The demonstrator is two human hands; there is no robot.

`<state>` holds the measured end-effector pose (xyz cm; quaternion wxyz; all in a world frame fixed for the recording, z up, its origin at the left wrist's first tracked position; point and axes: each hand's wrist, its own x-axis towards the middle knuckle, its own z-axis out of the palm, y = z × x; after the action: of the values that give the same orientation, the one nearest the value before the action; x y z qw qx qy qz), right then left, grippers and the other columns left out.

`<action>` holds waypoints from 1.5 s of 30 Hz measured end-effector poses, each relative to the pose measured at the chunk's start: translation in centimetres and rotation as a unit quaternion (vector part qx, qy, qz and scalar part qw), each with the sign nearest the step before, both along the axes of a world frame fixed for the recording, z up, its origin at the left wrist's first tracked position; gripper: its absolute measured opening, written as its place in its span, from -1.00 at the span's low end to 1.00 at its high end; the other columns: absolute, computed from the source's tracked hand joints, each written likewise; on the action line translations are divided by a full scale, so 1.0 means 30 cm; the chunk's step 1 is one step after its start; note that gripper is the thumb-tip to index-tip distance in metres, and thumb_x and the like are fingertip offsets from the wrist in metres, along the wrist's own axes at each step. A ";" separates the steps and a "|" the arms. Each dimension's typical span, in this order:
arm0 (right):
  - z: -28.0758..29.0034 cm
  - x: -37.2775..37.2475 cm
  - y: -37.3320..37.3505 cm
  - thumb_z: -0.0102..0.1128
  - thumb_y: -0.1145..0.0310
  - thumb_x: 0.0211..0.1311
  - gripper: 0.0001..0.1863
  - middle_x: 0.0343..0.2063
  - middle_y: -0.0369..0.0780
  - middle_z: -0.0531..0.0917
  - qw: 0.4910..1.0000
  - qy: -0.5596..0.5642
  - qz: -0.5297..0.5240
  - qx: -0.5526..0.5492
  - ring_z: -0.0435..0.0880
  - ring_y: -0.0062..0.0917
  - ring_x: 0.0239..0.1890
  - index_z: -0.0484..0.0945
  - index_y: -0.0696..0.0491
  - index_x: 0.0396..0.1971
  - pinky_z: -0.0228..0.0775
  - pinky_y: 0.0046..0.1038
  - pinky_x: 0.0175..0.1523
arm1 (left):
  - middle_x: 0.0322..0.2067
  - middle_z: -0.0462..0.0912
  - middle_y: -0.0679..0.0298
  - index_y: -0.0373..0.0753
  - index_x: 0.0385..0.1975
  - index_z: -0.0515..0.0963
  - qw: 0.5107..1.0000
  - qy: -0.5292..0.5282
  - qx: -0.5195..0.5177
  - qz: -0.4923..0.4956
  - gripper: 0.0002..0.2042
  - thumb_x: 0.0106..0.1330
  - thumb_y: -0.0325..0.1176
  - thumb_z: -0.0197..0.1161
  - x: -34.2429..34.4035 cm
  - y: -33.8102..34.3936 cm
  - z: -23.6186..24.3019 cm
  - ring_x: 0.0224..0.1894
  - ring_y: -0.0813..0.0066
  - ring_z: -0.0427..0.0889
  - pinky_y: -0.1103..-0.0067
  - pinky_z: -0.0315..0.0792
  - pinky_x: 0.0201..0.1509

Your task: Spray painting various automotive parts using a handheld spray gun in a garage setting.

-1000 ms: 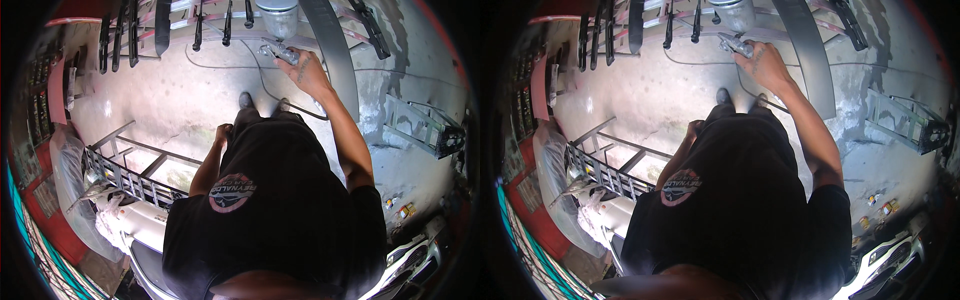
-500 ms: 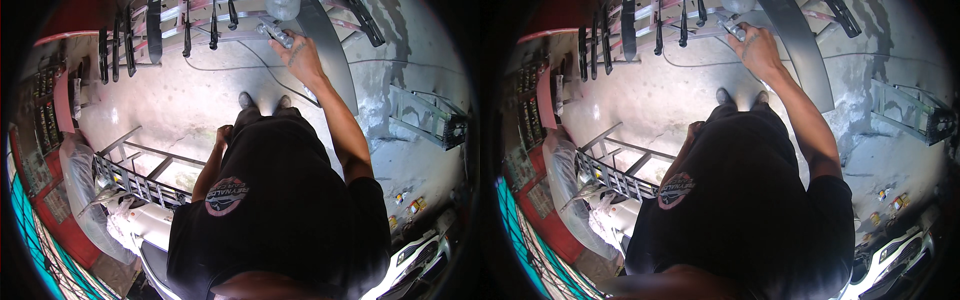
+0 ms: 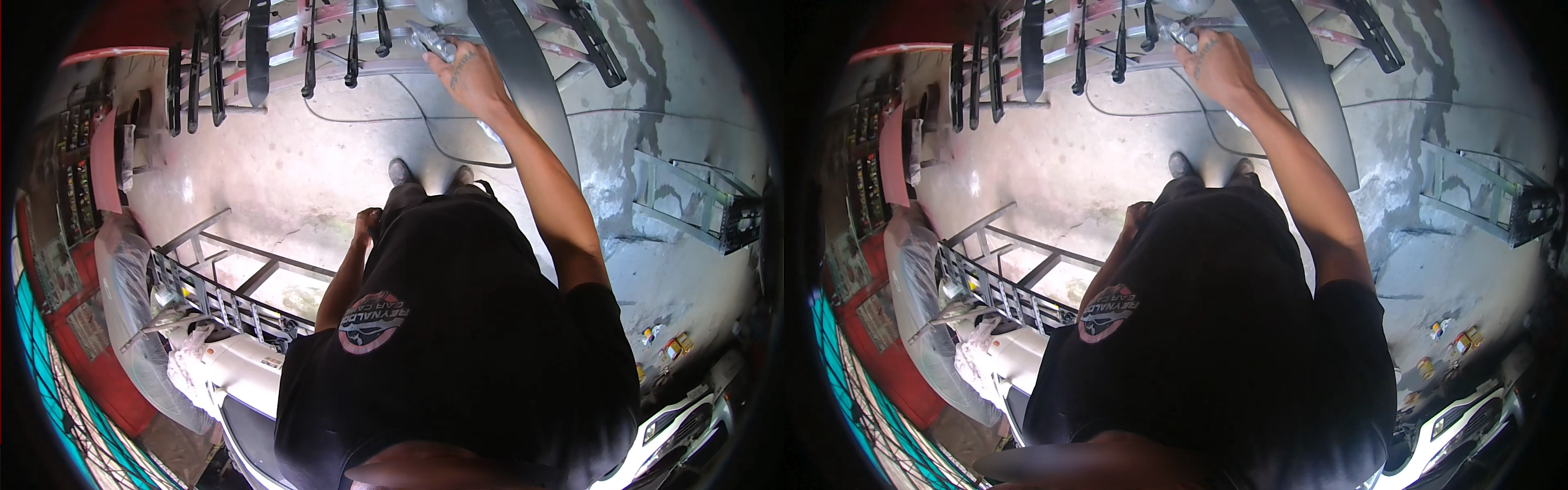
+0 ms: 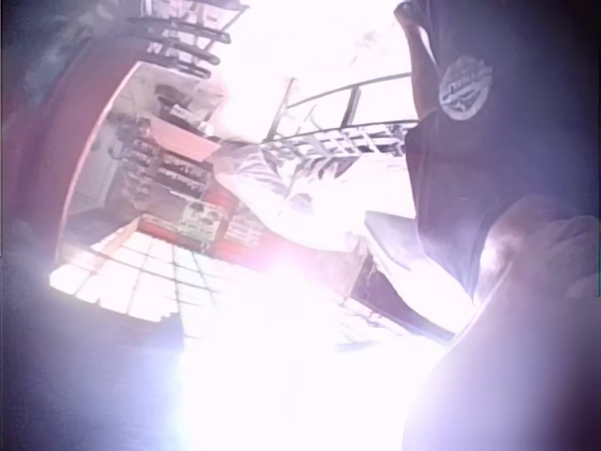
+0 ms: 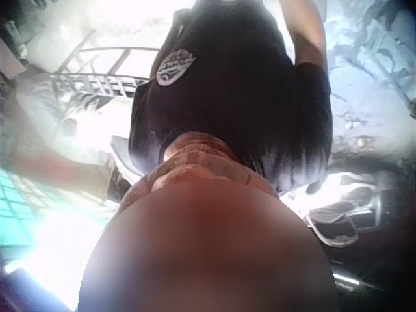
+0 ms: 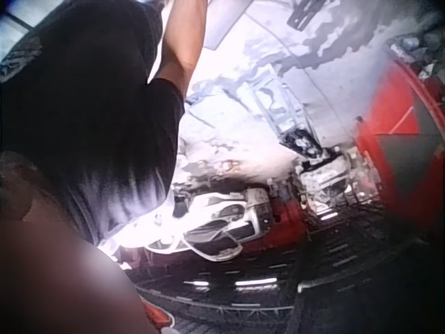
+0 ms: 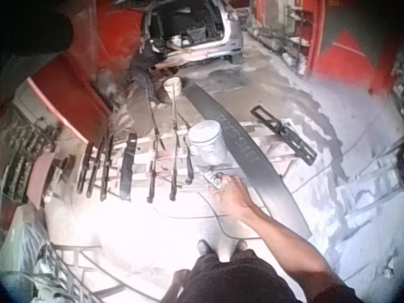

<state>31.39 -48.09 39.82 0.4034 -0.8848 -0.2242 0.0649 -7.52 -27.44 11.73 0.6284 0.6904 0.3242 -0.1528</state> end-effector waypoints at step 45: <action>-0.219 0.240 -0.063 0.40 -0.17 0.17 -0.33 -0.68 -0.13 0.65 0.981 0.092 -0.146 0.093 0.69 -0.39 -0.60 0.59 0.26 -0.59 0.57 -0.32 -0.29 | -0.58 0.34 0.39 -0.27 -0.52 0.45 0.990 0.008 0.109 -0.086 -0.81 0.35 -0.38 0.17 -0.156 0.028 0.050 -0.46 0.66 0.28 0.54 0.24 -0.44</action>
<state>38.59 -49.97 33.25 0.5079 -0.8569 -0.0602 0.0651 -12.19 -26.61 13.22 0.5313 0.7790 0.2829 -0.1755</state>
